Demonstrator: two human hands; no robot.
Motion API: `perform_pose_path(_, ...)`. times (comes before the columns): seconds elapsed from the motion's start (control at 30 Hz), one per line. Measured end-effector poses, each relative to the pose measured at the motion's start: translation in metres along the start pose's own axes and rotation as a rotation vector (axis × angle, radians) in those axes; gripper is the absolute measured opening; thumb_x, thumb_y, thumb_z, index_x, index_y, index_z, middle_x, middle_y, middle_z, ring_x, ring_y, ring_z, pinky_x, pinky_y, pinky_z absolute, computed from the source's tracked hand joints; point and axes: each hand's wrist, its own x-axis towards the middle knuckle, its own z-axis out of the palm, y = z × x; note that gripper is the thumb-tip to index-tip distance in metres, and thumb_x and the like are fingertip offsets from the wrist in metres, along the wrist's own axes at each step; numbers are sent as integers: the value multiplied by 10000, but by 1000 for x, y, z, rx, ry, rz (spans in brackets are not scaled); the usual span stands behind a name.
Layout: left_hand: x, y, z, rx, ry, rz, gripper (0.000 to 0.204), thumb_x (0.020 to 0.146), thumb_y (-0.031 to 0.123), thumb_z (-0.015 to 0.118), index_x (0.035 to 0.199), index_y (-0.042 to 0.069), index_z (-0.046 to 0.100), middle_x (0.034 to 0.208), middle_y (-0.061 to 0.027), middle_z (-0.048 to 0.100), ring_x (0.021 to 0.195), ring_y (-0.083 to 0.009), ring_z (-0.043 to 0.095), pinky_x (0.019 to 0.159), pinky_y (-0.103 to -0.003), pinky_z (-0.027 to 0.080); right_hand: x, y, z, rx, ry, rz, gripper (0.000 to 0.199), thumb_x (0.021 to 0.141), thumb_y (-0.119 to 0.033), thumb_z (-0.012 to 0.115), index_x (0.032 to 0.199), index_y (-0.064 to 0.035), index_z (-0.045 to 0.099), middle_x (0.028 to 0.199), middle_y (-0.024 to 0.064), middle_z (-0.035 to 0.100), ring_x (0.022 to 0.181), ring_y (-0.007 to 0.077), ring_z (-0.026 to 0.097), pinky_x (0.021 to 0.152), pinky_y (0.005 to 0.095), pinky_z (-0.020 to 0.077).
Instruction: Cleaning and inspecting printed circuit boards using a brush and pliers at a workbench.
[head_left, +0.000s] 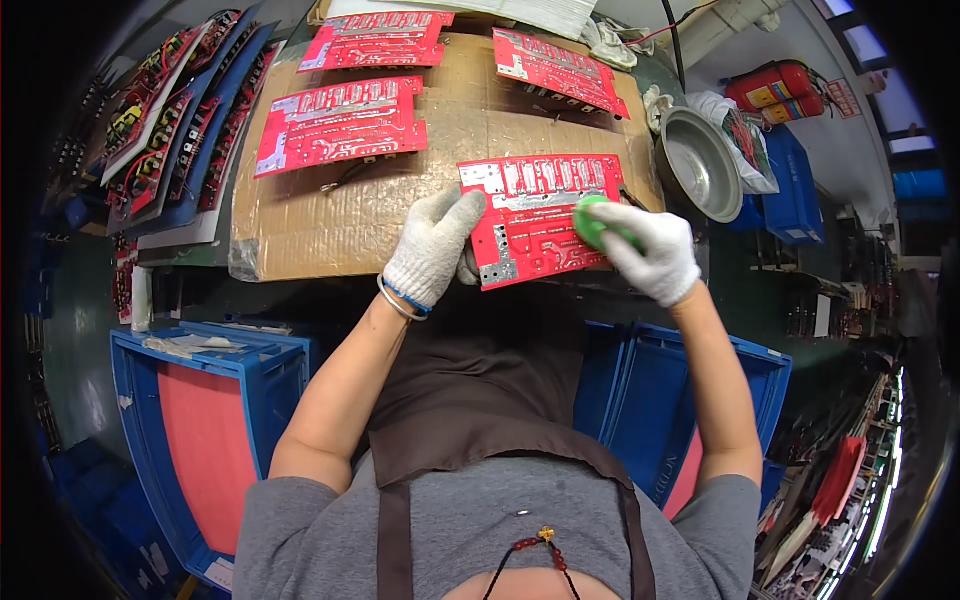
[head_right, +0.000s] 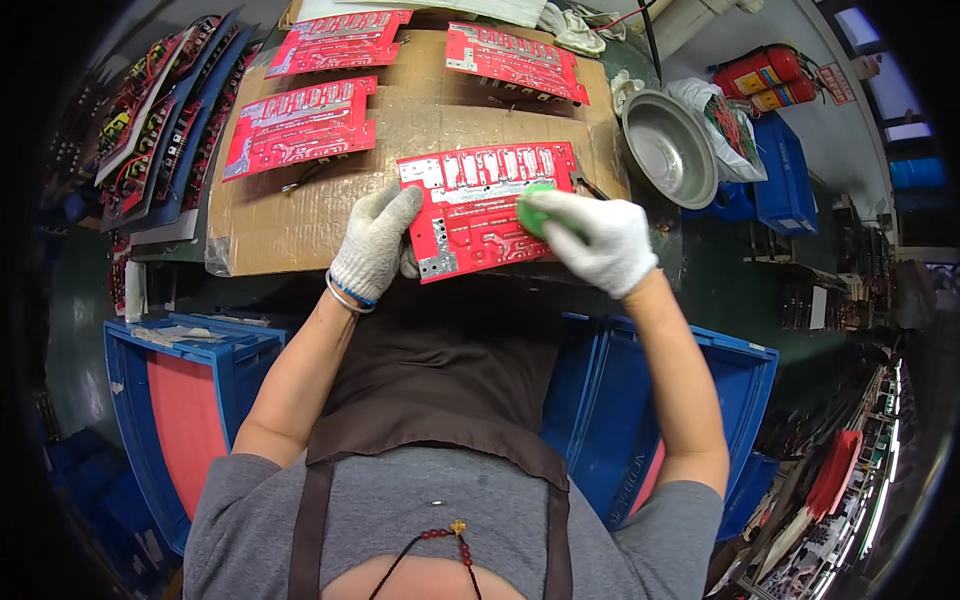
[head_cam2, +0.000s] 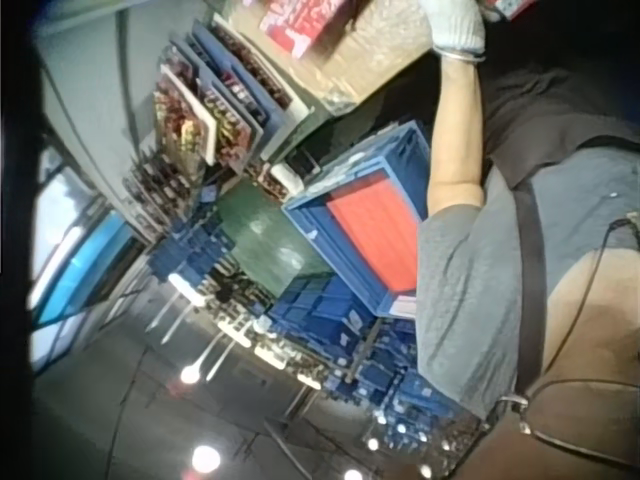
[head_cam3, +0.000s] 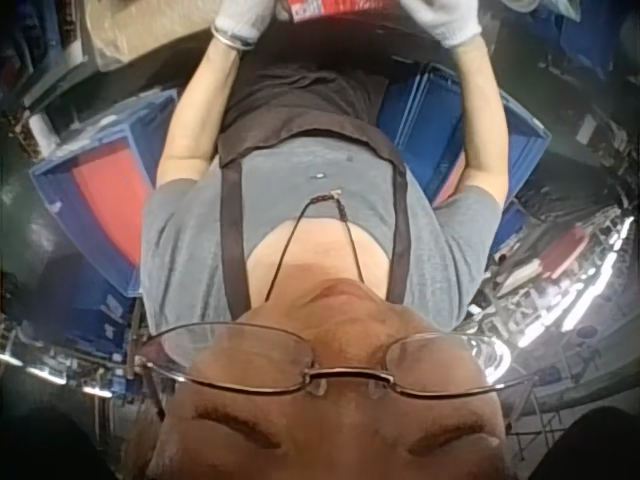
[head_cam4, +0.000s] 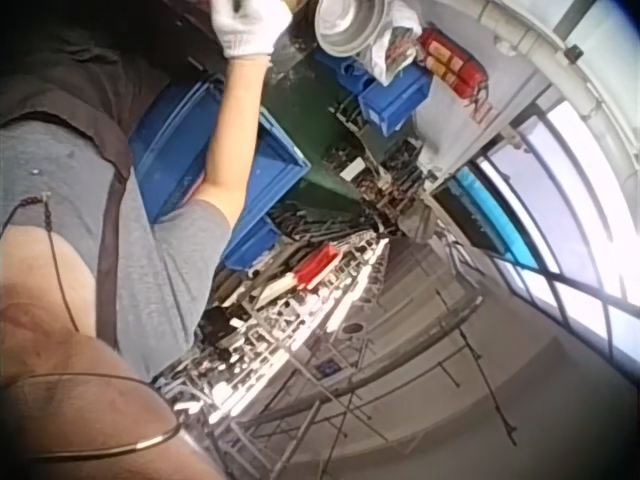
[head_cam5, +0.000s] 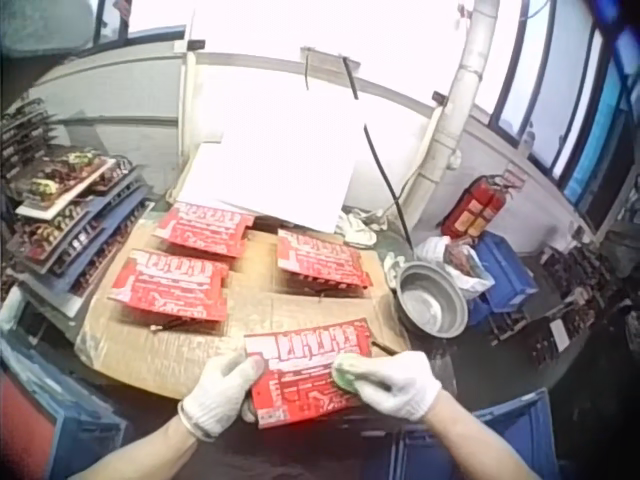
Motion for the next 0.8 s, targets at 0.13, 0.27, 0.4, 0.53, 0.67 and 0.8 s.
perform_pose_path(0.13, 4, -5, -2, -16, 10, 22, 376, 1054, 317, 578, 1184, -27, 656, 743, -58, 685, 489, -95, 604, 397, -227, 456, 40, -50, 47, -15, -105, -93, 383, 820, -71, 753, 1195, -150, 744, 946, 122, 771, 749, 276, 753, 701, 346, 608)
perform_pose_path(0.27, -3, -9, -2, -7, 21, 75, 367, 1055, 309, 575, 1187, -24, 657, 740, -43, 679, 491, -100, 605, 400, -223, 453, 18, -26, 22, 110, 84, 201, 306, 948, -105, 671, 1252, -98, 709, 1130, 132, 769, 1020, 242, 765, 894, 331, 601)
perform_pose_path(0.4, 3, -17, -5, -22, 17, 178, 354, 1054, 291, 577, 1186, -26, 662, 896, -81, 717, 679, -129, 685, 548, -280, 563, -19, -20, 17, 88, 399, 507, 332, 980, -90, 623, 1300, -13, 666, 1253, 181, 722, 1143, 225, 707, 1009, 329, 525)
perform_pose_path(0.53, -2, -18, -8, 34, -58, 139, 457, 1077, 392, 532, 1250, -17, 638, 1012, -96, 720, 841, -158, 706, 732, -312, 599, -13, -63, 58, -62, 480, 618, 362, 979, -56, 589, 1329, 22, 636, 1294, 182, 693, 1167, 235, 678, 1035, 337, 509)
perform_pose_path(0.67, -5, -20, -6, -373, -114, -22, 962, 946, 832, 320, 1448, 31, 499, 1253, -178, 651, 1091, -245, 678, 866, -380, 609, 28, -155, 104, -108, 141, 445, 353, 907, -101, 703, 1257, -56, 694, 1132, 219, 739, 994, 302, 759, 879, 374, 591)
perform_pose_path(0.8, -5, -15, -13, -255, -235, -22, 1155, 850, 942, 245, 1551, 34, 385, 1340, -173, 595, 1106, -259, 677, 812, -376, 621, -1, -63, 64, -78, 517, 597, 348, 966, -55, 600, 1307, -18, 658, 1194, 191, 740, 1084, 250, 735, 960, 355, 566)
